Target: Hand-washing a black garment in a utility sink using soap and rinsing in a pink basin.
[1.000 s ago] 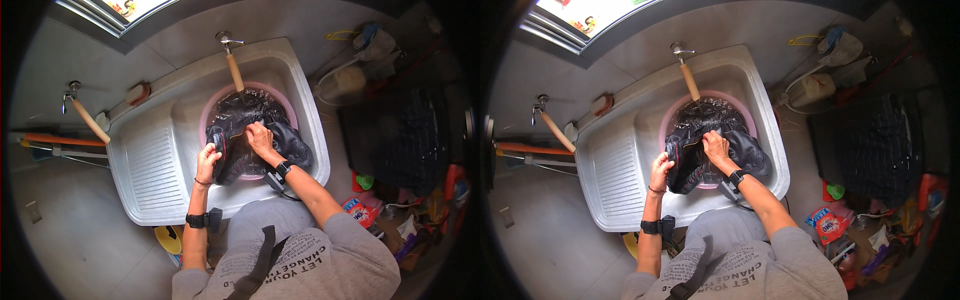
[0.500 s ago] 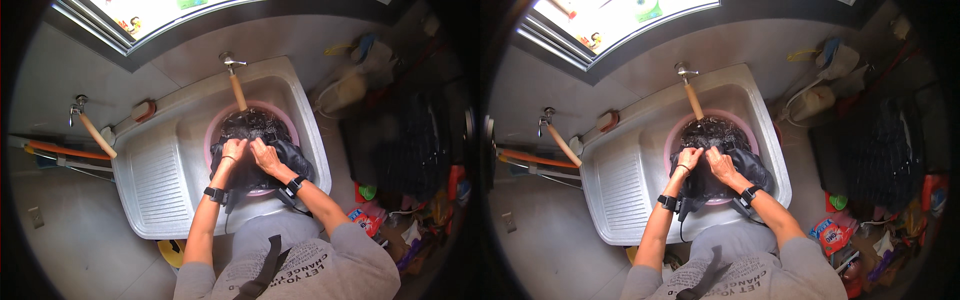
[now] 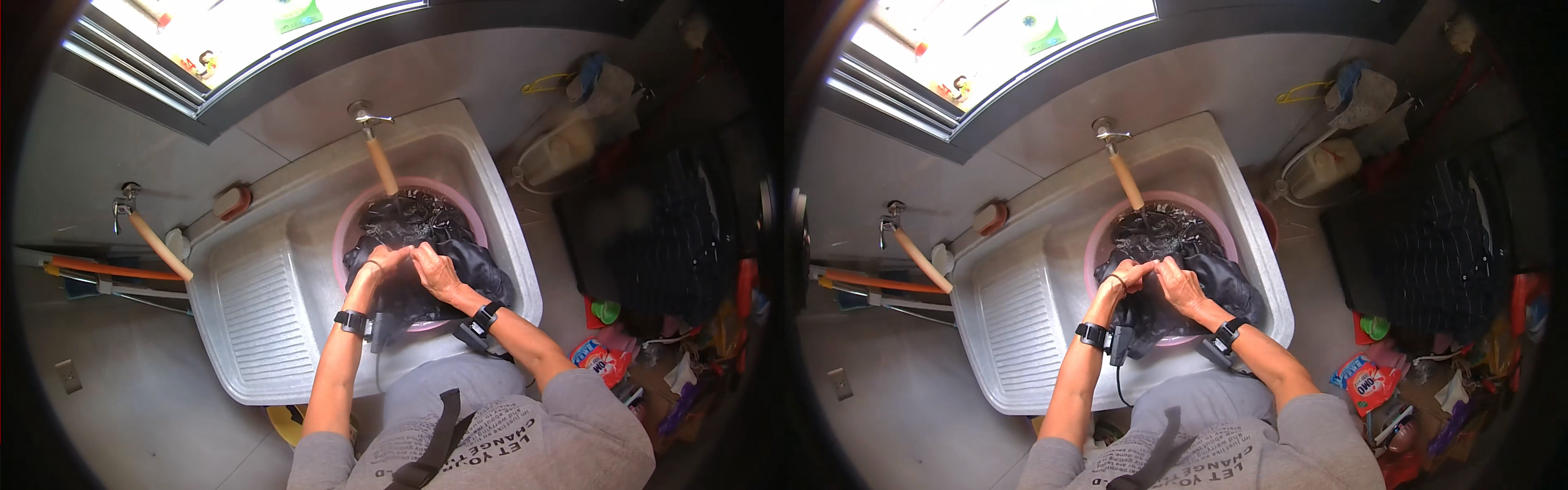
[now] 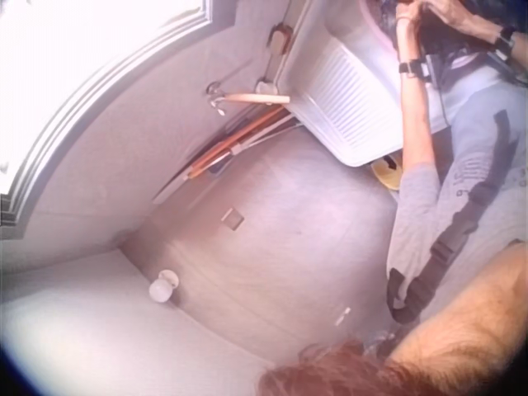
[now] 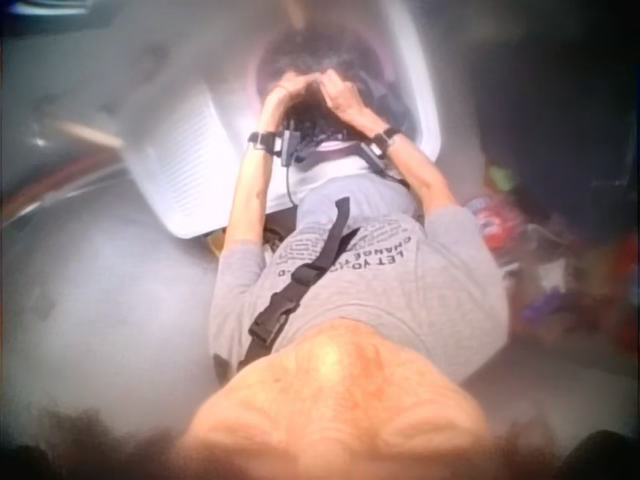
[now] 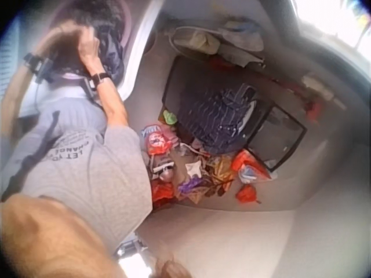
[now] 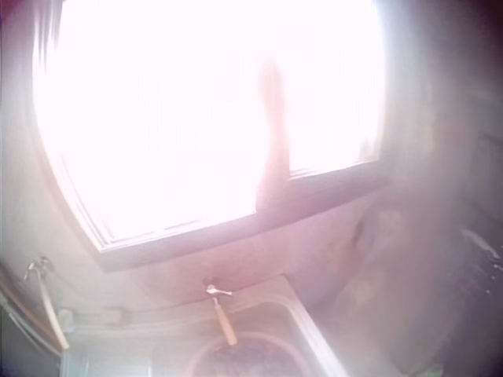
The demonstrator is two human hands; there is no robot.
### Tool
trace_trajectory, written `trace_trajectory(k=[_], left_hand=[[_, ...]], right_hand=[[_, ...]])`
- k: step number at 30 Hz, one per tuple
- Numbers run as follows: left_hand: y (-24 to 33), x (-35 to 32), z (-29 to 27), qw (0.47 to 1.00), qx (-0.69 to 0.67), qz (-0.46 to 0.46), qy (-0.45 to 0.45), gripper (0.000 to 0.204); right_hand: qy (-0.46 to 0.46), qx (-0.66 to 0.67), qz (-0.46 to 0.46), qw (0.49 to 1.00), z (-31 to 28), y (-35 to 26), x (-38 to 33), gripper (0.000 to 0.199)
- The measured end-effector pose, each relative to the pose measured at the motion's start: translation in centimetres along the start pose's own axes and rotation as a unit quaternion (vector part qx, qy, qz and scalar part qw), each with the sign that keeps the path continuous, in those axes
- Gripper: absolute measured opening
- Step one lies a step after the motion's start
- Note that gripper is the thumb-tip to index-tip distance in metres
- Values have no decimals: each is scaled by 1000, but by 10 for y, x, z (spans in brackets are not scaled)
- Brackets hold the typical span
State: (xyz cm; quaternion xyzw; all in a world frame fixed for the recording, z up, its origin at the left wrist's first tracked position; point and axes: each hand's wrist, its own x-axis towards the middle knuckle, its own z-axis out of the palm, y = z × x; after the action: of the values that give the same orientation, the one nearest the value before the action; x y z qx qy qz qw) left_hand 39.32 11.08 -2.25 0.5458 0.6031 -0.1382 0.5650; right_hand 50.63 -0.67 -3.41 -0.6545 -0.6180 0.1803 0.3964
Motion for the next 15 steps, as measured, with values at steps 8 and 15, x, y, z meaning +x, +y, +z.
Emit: trace_trajectory(k=[8,15], left_hand=[[-32,17,6,966,-230,-14,-113,17],[-5,-25,8,940,-339,-14,-29,13]], right_hand=[[14,20,-21,999,3,-9,-5,17],[14,3,-19,1000,3,-8,2,14]])
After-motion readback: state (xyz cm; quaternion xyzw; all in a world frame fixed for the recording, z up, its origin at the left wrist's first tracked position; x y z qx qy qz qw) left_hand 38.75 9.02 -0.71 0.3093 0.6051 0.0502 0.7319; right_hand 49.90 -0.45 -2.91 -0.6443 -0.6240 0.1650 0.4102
